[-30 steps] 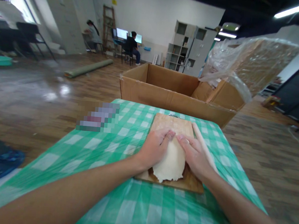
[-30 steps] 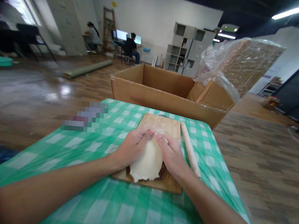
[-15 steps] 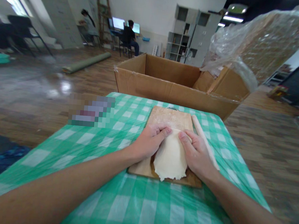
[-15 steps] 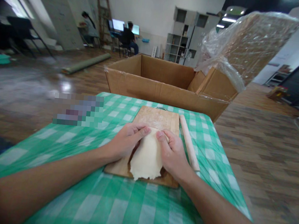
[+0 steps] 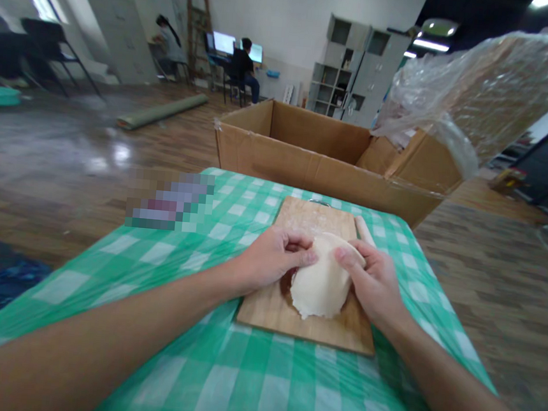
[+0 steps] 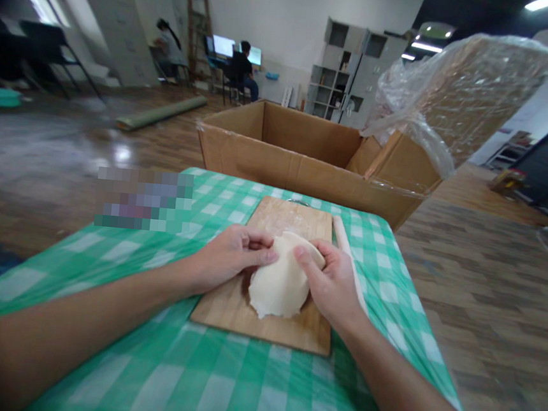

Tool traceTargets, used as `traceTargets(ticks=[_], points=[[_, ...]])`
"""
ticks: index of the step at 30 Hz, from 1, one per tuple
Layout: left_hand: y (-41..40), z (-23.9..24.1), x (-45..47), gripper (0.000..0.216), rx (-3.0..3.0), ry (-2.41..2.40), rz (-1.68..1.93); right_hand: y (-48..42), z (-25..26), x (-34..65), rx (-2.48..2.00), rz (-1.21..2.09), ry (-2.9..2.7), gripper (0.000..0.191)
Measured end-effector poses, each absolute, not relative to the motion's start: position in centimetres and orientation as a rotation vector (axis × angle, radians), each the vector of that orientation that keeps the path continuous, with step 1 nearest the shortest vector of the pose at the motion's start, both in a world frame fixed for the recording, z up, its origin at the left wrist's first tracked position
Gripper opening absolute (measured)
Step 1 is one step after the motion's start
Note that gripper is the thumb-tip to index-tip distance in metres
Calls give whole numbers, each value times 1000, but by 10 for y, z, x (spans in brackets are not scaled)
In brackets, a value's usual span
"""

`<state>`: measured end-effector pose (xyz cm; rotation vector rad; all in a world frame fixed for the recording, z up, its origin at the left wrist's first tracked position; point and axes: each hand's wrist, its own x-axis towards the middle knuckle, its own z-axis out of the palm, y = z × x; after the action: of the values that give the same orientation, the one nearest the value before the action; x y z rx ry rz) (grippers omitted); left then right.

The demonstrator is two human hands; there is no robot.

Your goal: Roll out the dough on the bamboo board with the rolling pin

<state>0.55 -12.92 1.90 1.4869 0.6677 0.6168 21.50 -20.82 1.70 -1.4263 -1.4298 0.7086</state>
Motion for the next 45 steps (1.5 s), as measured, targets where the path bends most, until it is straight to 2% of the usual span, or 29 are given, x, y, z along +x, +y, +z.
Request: traceTargets(ticks=[5,12,17,24,35,39,45], points=[[-137,26,8,23,1557,677,612,-214,23,210,-1376,1013,-1385,41],[-141,27,9,30,1569,677,603,-218,24,206,-1309,1016,-1330,39],[-142,25,9,41,1630,615,550,-214,19,205,-1312,846,-1284,40],[-141,25,5,35,1629,615,493,-211,18,206,-1214,1157,-1204,36],[-137,18,6,32,1399,584,491,-212,17,208,-1308,749,-1227,39],[-134,23,4,27,1401,691,586,-209,17,212,-1414,786,-1179,47],[-134,29,6,28,1320,666,634,-216,24,201,-1452,713,-1151,47]])
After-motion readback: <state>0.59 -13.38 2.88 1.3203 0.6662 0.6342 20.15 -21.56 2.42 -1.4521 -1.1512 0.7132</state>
